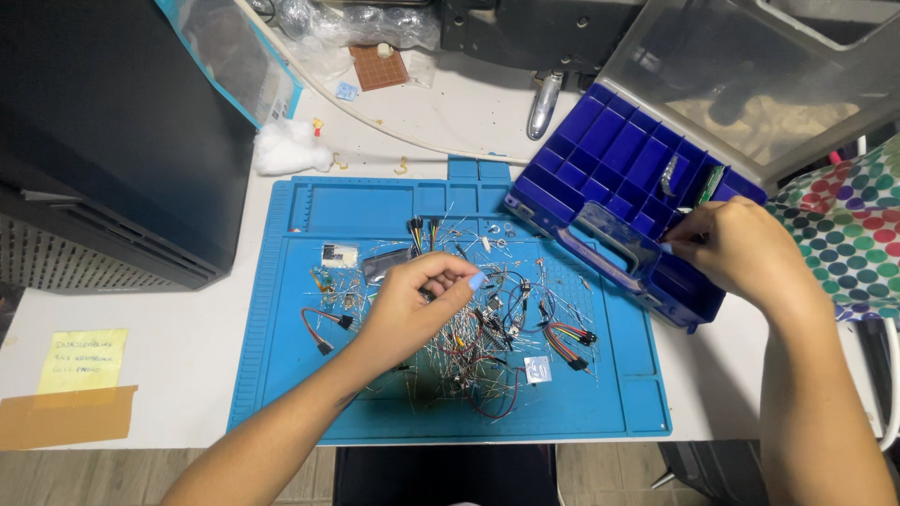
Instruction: The person sorts a tangled pile of wires and small electronic components on a blue mat. They pick up individual items, separate them, and place them into compartments of a blue plastic organizer box.
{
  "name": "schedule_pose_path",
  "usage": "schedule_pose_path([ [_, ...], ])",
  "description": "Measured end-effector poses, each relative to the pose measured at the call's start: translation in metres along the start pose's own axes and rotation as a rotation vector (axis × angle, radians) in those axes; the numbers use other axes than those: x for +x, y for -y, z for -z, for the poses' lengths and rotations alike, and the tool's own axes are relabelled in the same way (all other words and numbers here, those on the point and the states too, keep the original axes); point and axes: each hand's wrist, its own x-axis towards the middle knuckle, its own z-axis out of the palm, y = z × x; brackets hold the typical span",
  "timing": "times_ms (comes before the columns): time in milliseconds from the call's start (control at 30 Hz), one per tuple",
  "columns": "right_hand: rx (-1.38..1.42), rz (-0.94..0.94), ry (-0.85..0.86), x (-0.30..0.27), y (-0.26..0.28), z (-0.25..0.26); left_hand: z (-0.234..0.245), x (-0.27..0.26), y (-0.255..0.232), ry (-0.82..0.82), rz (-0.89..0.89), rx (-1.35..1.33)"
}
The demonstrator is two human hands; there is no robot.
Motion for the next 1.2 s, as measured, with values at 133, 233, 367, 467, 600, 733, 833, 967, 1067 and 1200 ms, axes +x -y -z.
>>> schedule_pose_path([
  [133, 0.212, 0.026, -0.065, -0.012, -0.011, 0.007, 0.000, 0.000, 0.001, 0.012, 0.007, -0.003],
  [233, 0.344, 0.040, -0.232, -0.028, -0.011, 0.017, -0.001, 0.001, 0.000, 0.013, 0.007, -0.003],
  [367, 0.378, 0.005, -0.342, -0.033, -0.014, 0.015, 0.000, 0.000, 0.003, -0.003, -0.002, 0.007],
  [467, 0.317, 0.035, -0.331, -0.029, -0.011, 0.009, -0.002, 0.001, 0.003, -0.001, -0.004, 0.002],
  [600, 0.265, -0.053, -0.197, -0.022, 0.002, 0.003, -0.001, 0.000, 0.001, -0.007, 0.011, 0.015],
  [733, 0.271, -0.175, -0.070, -0.024, 0.017, 0.010, 0.000, 0.000, 0.001, -0.002, 0.018, 0.003],
  [833, 0.237, -0.173, -0.036, -0.026, 0.017, 0.013, 0.000, 0.001, 0.001, -0.003, 0.005, 0.000],
  [967, 0.185, -0.047, -0.211, -0.033, 0.007, 0.007, 0.003, 0.002, 0.004, -0.022, -0.057, 0.010],
  [1067, 0.217, 0.080, -0.434, -0.043, 0.018, 0.006, 0.006, 0.003, 0.004, -0.069, -0.081, 0.005],
  [1200, 0.554, 0.247, -0.457, -0.055, 0.068, 0.019, 0.015, 0.007, 0.001, -0.133, -0.054, -0.005],
])
